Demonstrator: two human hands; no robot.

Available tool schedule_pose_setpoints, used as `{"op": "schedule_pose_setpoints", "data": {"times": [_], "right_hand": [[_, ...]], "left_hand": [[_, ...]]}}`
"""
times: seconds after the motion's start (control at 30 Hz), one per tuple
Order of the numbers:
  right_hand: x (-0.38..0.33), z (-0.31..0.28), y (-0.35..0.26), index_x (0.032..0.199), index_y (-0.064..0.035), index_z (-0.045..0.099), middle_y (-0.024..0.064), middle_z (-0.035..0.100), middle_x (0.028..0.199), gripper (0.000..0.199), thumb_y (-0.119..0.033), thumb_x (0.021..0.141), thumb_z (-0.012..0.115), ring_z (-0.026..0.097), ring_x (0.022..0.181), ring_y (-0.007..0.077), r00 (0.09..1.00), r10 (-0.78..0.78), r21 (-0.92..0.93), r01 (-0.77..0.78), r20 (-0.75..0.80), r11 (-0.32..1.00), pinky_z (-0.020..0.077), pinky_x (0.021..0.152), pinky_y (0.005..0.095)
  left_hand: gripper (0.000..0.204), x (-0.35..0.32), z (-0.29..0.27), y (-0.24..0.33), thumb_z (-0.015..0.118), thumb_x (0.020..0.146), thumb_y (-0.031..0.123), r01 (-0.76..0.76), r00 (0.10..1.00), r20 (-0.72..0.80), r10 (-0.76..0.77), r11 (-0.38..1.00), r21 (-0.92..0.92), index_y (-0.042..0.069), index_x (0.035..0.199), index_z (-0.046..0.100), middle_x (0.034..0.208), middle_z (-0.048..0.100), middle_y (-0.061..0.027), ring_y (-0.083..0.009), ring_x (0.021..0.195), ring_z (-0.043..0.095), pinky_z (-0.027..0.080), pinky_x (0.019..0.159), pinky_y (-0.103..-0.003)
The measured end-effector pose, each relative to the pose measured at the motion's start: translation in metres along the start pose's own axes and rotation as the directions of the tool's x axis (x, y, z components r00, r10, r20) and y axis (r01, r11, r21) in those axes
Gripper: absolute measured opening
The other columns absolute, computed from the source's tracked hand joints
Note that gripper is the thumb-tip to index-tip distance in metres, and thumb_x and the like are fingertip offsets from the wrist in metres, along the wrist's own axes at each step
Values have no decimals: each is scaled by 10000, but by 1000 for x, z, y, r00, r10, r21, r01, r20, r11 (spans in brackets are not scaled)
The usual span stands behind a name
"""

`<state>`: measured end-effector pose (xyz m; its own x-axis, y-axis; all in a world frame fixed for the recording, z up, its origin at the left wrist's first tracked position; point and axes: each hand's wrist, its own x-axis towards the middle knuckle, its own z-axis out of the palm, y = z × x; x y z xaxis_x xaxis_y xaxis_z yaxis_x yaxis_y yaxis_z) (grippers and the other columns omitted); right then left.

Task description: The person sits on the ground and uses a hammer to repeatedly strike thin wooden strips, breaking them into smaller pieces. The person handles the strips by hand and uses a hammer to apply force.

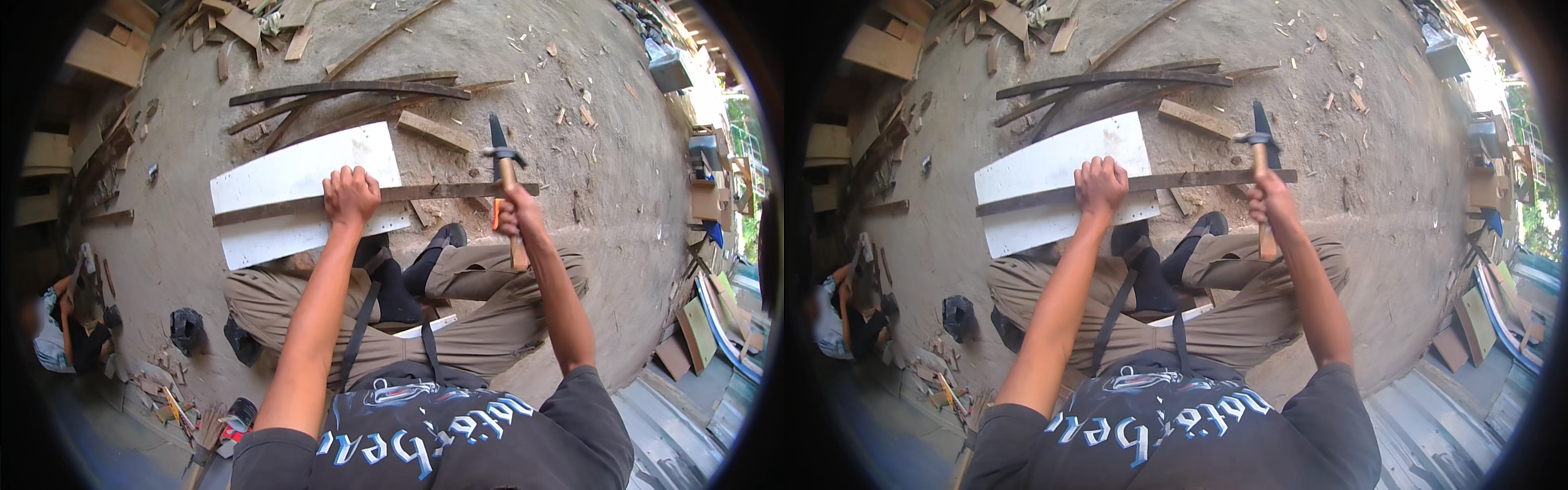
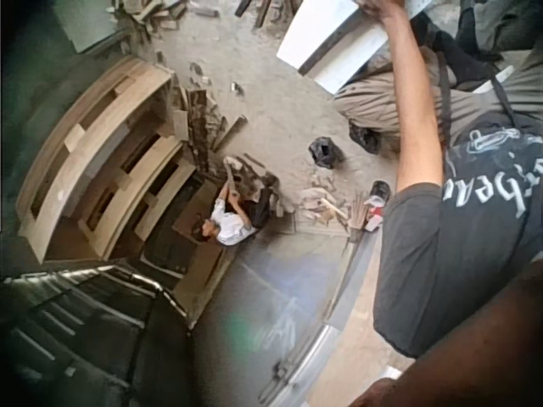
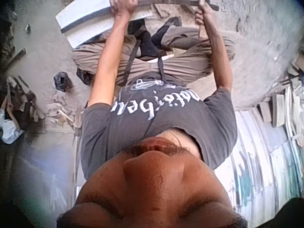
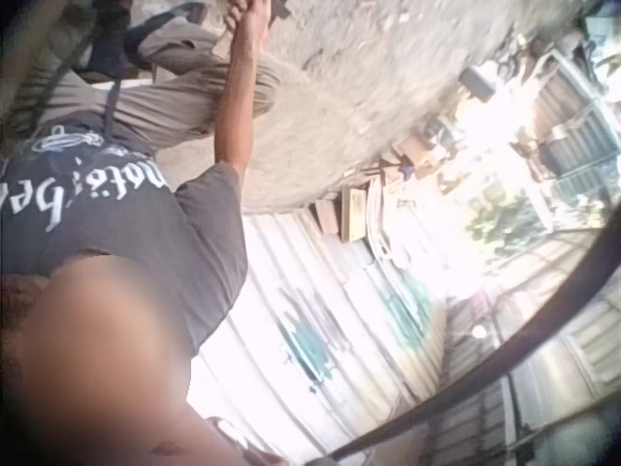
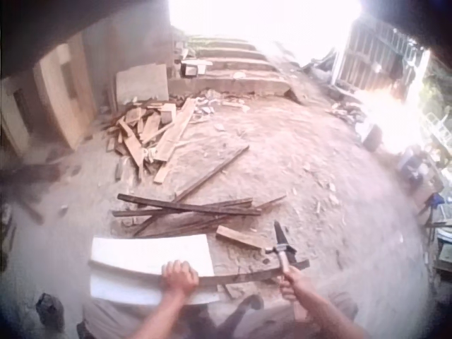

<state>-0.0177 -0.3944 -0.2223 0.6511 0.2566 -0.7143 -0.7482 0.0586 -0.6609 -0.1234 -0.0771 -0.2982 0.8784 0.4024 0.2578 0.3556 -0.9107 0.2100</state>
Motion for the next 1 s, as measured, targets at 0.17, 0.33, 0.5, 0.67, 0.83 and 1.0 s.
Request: {"op": "schedule_pose_setpoints", "data": {"times": [0.17, 0.33, 0.5, 0.67, 0.83, 1.0], "right_hand": [[-20, -5, -14, 1355, -181, 461, -48, 441, 686, 366, -324, 1030, 551, 344, 453, 28, 946, 223, -291, -151, 234, 945, 302, 369, 210], [1, 14, -7, 1098, -153, 473, -31, 451, 689, 223, -344, 1019, 554, 360, 437, 40, 989, 67, -203, -39, 130, 978, 304, 354, 222], [-18, 27, -30, 1253, -133, 496, -44, 462, 713, 303, -324, 1026, 560, 389, 467, 26, 934, 202, -386, -77, 294, 919, 307, 376, 198], [-15, 23, -29, 1241, -137, 493, -48, 449, 696, 250, -256, 1024, 524, 369, 466, 37, 987, 83, -201, -54, 137, 978, 307, 388, 211], [-24, 3, -22, 1308, -176, 506, -81, 362, 659, 308, -330, 1041, 506, 282, 430, 13, 956, 205, -288, -140, 209, 947, 244, 339, 186], [-4, 18, -8, 1205, -112, 506, -30, 460, 687, 299, -331, 1011, 568, 382, 451, 52, 991, 18, -220, 13, 135, 975, 333, 365, 223]], "left_hand": [[194, 4, 1, -2, 567, 849, 242, 0, 999, -33, 1, 1000, 12, 88, 766, 652, 810, 640, -116, -309, 796, 605, 436, 738, -444], [200, 0, 0, -2, 554, 856, 243, -5, 1000, -12, 5, 1000, 31, 89, 768, 646, 812, 639, -114, -304, 799, 602, 434, 747, -442], [186, -1, 0, -5, 552, 848, 242, -20, 1000, -11, 20, 1000, 20, 94, 767, 631, 807, 633, -109, -302, 797, 599, 430, 750, -437], [184, -2, 0, -5, 554, 847, 239, -19, 1000, 3, 19, 999, 30, 95, 763, 630, 810, 635, -110, -302, 798, 599, 431, 752, -438], [199, 1, 1, -4, 556, 855, 247, -26, 999, -20, 27, 999, 31, 92, 755, 630, 814, 635, -109, -299, 796, 599, 432, 748, -436], [198, 0, 1, -4, 548, 861, 246, -14, 1000, 15, 13, 999, 29, 76, 793, 622, 828, 637, -116, -305, 804, 600, 433, 750, -437]]}}
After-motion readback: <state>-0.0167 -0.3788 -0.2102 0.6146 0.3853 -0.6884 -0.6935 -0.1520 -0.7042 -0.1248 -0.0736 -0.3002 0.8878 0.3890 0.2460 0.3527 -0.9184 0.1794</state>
